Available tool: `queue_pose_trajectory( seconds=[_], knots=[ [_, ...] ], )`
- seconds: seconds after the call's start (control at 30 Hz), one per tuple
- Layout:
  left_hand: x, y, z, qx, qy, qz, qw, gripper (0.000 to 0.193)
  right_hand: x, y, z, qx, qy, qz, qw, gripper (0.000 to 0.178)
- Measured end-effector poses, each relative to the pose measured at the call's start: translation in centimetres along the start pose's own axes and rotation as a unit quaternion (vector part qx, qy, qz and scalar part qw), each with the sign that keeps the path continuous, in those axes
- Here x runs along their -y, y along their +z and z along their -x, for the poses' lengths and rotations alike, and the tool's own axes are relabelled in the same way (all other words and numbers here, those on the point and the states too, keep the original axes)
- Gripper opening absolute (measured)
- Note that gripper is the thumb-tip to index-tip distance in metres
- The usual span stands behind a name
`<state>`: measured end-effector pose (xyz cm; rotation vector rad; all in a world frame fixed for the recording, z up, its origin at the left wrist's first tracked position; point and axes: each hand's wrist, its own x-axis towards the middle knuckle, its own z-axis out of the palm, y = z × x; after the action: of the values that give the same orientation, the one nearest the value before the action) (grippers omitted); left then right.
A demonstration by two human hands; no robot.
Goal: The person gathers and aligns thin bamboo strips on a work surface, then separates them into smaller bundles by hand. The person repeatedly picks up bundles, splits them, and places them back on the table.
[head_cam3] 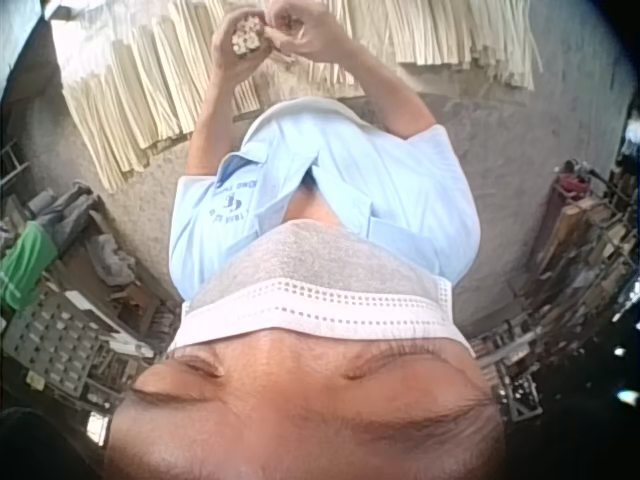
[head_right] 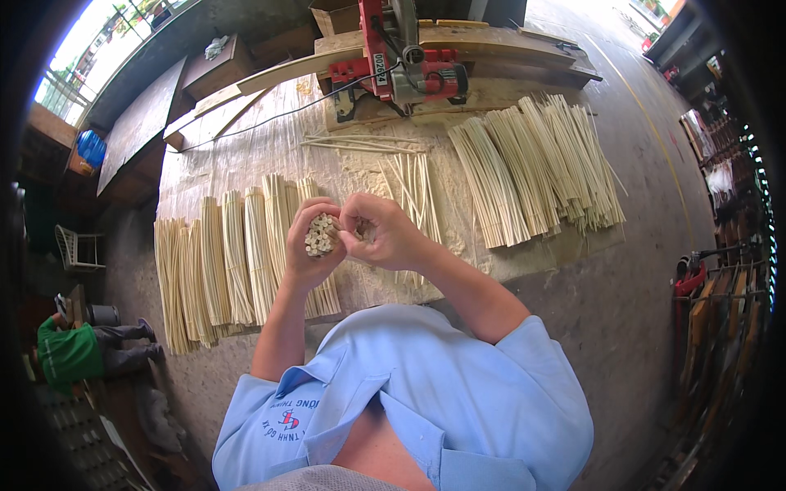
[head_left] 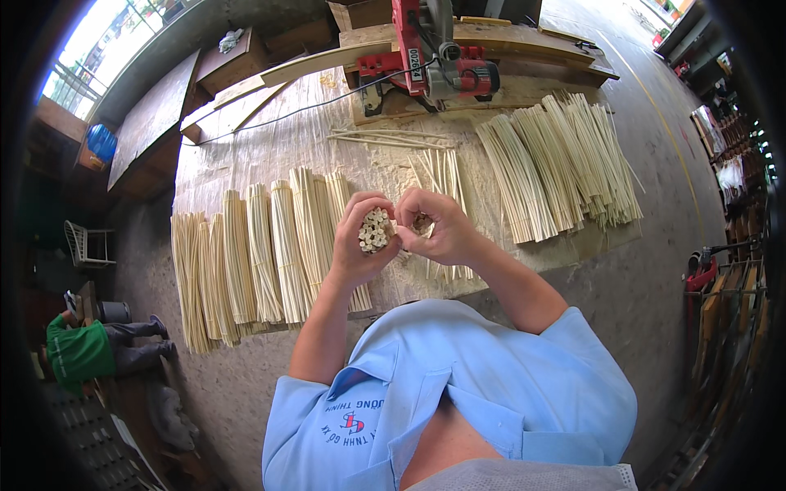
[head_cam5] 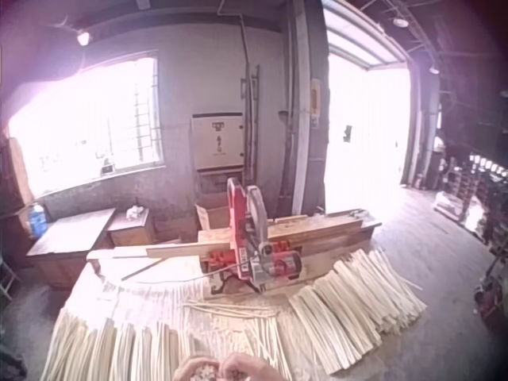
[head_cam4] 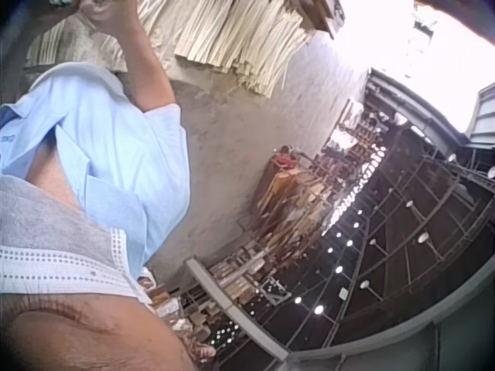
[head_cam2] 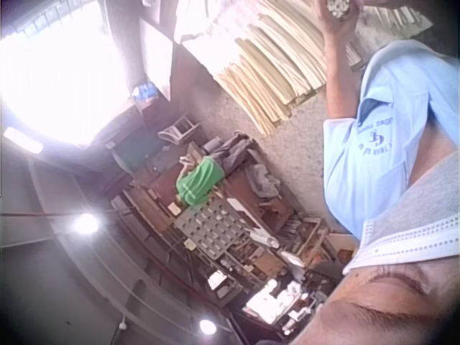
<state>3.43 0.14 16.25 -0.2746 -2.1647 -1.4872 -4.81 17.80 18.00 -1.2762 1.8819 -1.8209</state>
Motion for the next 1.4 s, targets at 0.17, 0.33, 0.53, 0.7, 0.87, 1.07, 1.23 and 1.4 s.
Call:
queue_pose_trajectory(
  seconds=[0.17,0.33,0.53,0.7,0.87,1.07,1.23,1.4],
  knots=[
    [-0.2,0.2,0.1,-0.025,0.023,-0.051,0.998,0.051,0.9,0.3,-0.1,-0.02,0.02,0.044,0.999,0.02],
    [-0.2,0.5,1.1,-0.059,-0.063,-0.053,0.995,0.045,1.3,0.5,-0.4,-0.028,0.018,0.045,0.998,0.021],
    [0.0,0.5,1.2,-0.077,-0.053,-0.053,0.994,0.043,1.5,0.9,-0.2,-0.047,0.015,0.074,0.996,0.021],
    [-0.4,0.8,1.2,-0.093,-0.054,-0.044,0.993,0.042,1.3,1.0,-0.3,-0.072,0.006,0.065,0.995,0.017],
    [-0.2,1.0,1.5,-0.101,-0.062,-0.04,0.992,0.042,1.3,0.4,-0.4,-0.061,-0.026,0.12,0.991,0.018],
    [-0.3,1.2,1.6,-0.093,-0.06,-0.03,0.993,0.043,0.7,-0.3,-0.1,-0.005,-0.01,0.051,0.999,0.019],
    [-0.4,1.1,1.5,-0.088,-0.074,-0.018,0.993,0.043,0.9,-0.8,-0.1,0.018,-0.031,0.059,0.998,0.019],
    [-0.2,1.2,1.4,-0.08,-0.067,-0.029,0.994,0.043,0.5,-0.5,-0.1,0.004,-0.019,0.034,0.999,0.02]
  ],
)
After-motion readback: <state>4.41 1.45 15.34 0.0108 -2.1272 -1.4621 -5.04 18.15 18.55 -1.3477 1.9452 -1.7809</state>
